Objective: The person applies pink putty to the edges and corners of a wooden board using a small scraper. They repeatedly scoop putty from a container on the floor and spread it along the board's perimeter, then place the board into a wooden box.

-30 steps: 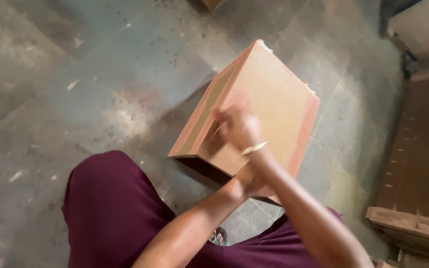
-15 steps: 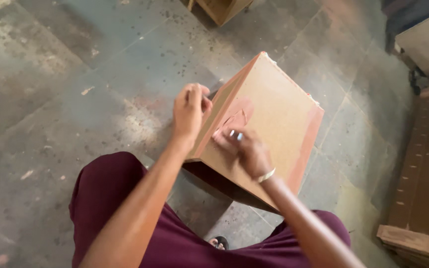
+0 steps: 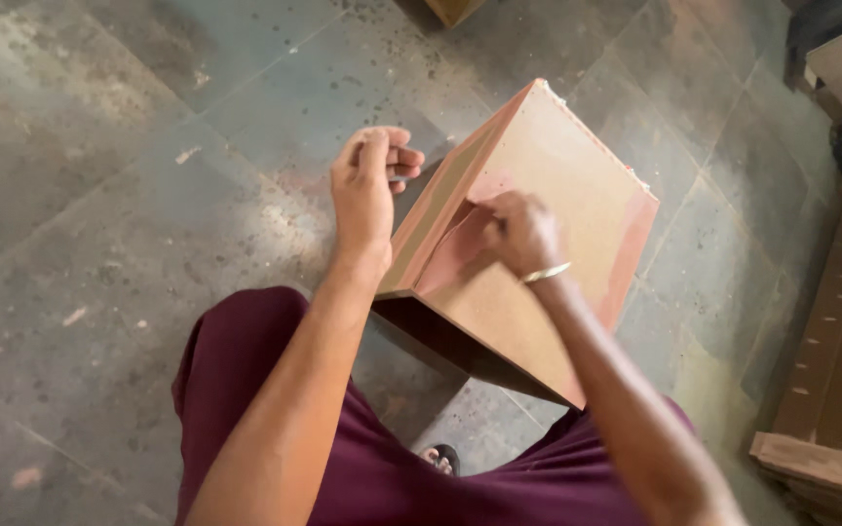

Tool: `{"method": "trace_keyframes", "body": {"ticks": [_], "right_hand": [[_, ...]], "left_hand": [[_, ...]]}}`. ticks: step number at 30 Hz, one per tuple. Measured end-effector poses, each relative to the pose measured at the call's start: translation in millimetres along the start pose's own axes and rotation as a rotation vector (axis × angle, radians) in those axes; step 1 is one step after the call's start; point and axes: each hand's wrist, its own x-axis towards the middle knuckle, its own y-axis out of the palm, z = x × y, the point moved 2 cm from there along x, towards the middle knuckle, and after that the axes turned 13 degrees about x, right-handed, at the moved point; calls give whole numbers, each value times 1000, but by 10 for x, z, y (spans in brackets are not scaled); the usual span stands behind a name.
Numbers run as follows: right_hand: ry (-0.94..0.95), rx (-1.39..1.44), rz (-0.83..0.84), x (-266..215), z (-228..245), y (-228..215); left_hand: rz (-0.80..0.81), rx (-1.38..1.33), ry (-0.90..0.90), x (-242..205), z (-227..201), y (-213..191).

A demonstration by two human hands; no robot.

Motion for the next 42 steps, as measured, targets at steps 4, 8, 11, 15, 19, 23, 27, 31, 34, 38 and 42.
{"method": "trace_keyframes", "body": {"ticks": [4, 8, 11, 15, 19, 23, 27, 31, 34, 38, 42], "right_hand": [[-19, 84, 232, -735, 818, 199], [-255, 126, 297, -803, 1053, -169], [-224, 200, 165, -407, 556, -493], [-182, 80, 55, 299, -285, -647], [-297, 90, -58, 571, -805, -450], [-208, 250, 55, 281, -753, -178], [-269, 7, 195, -219, -400, -258], [-215, -143, 114, 201, -545, -448], [62, -223, 86, 776, -1045, -476], [240, -221, 50, 860, -1253, -139], [-179, -128, -86, 189, -373, 280]], "left_hand": [[-12, -30, -34, -63, 84, 25], [-26, 23, 8, 37, 114, 120], [-30, -23, 37, -18, 254, 196], [51, 127, 216, -108, 249, 284], [58, 193, 180, -191, 274, 310], [61, 136, 215, -210, 215, 257], [52, 123, 196, -252, 162, 341], [54, 148, 216, -324, 119, 349], [58, 139, 234, -377, 78, 350], [46, 113, 234, -422, -41, 326], [-2, 123, 290, -536, -252, 321]]}}
